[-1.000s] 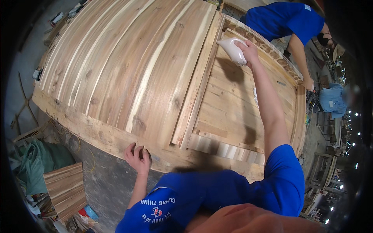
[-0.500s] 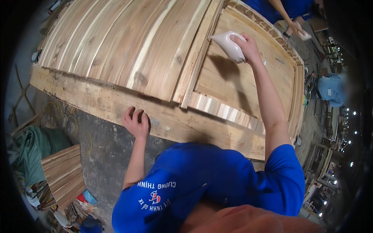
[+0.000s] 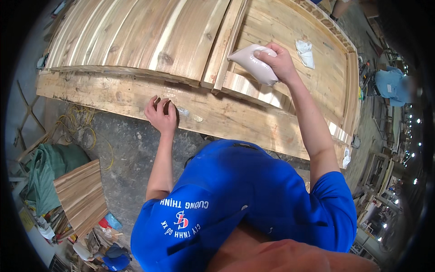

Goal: The person aligns and places wooden slats onto a large panel, then flips the panel and wipes its surface with a white cloth. The person also handles a small wooden frame and continues wiping the panel while other workers are present in the background.

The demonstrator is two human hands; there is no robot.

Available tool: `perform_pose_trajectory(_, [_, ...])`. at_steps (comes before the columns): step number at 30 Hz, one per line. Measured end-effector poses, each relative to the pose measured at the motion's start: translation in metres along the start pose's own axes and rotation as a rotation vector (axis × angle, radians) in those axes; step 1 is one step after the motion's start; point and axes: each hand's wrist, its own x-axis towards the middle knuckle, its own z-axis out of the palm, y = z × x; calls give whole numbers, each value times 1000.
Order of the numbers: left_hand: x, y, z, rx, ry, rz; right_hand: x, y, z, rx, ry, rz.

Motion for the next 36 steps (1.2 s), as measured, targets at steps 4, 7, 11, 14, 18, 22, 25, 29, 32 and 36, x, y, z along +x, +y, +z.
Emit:
perform_pose_trajectory(4, [-1, 0, 1, 5, -3, 6, -26, 7, 12, 6, -32, 21])
perform_pose_trajectory(7, [-2, 0, 1, 2, -9, 17, -44, 13, 12, 21, -10, 0])
perform_pose_trajectory(11, [-4, 0, 1, 18, -39, 1, -72, 21, -6, -19, 75, -13])
perform_pose_trajectory(14, [-5, -2, 1, 11, 9, 28, -99, 32, -27, 34, 180, 27])
perform_pose_trajectory(18, [-6, 1, 3, 68, 111, 23, -141, 55, -68, 86, 313, 82])
perform_pose_trajectory(22, [-14, -5, 7, 148, 387, -210, -186, 80, -116, 67, 453, 122])
perform_pose_trajectory(25, [-16, -7, 9, 98, 530, -642, -220, 101, -152, 143, 560, 112])
perform_pose_trajectory(29, [-38, 20, 12, 98, 446, -1018, -267, 131, -204, 154, 710, 125])
perform_pose_trajectory(32, [-76, 45, 22, 249, 192, -896, -299, 151, -242, 203, 775, 126])
perform_pose_trajectory(36, [-127, 98, 43, 378, -326, -781, -333, 171, -287, 234, 902, 177])
